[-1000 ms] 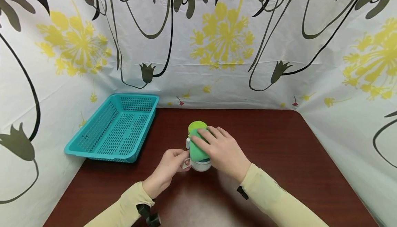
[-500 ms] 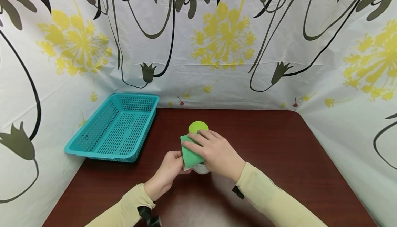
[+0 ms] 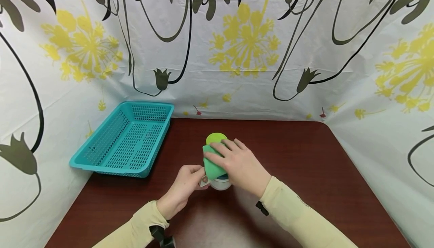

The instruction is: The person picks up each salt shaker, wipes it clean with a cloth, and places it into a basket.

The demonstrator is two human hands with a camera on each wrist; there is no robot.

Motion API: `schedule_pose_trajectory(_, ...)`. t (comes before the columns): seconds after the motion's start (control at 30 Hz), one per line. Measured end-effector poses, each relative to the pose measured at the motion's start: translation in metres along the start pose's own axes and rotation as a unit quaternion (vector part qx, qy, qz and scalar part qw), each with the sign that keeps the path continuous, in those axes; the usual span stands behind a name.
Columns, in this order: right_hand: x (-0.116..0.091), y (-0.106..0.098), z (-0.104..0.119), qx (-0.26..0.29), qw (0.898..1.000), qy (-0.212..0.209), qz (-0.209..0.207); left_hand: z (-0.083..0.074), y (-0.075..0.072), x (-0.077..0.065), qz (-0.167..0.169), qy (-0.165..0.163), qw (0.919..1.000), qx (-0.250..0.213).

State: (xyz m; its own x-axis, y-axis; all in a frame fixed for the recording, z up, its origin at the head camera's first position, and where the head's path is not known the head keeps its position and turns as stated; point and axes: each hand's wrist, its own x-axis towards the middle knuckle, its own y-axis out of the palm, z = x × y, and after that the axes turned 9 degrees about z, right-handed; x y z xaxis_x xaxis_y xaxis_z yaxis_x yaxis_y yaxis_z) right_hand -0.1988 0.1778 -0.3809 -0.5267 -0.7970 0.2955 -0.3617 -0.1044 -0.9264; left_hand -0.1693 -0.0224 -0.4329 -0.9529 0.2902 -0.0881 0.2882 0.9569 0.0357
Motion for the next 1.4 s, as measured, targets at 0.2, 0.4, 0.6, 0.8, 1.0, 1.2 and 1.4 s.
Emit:
schedule_pose_trajectory(0.2,-0.006,-0.001,-0.019,-0.018,0.998,0.054,0.007,-0.003,-0.003,-0.004,-0.007,0.006,0.9999,-0.008)
schedule_pose_trajectory(0.4,-0.01,-0.002,-0.024,-0.024,0.998,0.066,0.004,-0.005,-0.006,-0.003,-0.009,0.004,0.9999,0.006)
schedule_pose_trajectory(0.6,-0.01,-0.002,-0.023,-0.023,0.997,0.071,-0.003,-0.006,-0.008,0.0,-0.001,-0.003,0.9999,0.01)
schedule_pose_trajectory(0.8,-0.008,-0.004,-0.014,-0.016,0.998,0.06,-0.03,-0.011,-0.013,0.004,-0.011,-0.018,0.9998,0.004)
schedule_pose_trajectory(1.0,-0.001,-0.006,0.004,-0.014,0.995,0.01,-0.095,-0.014,-0.017,0.012,-0.016,-0.01,0.9997,-0.017)
schedule_pose_trajectory(1.2,0.006,-0.007,0.024,-0.048,0.98,-0.048,-0.187,-0.021,-0.02,0.015,-0.027,0.004,0.9995,-0.017)
schedule_pose_trajectory(1.4,0.008,-0.011,0.032,-0.085,0.962,-0.091,-0.244,-0.029,-0.025,0.016,-0.036,0.017,0.9991,-0.015)
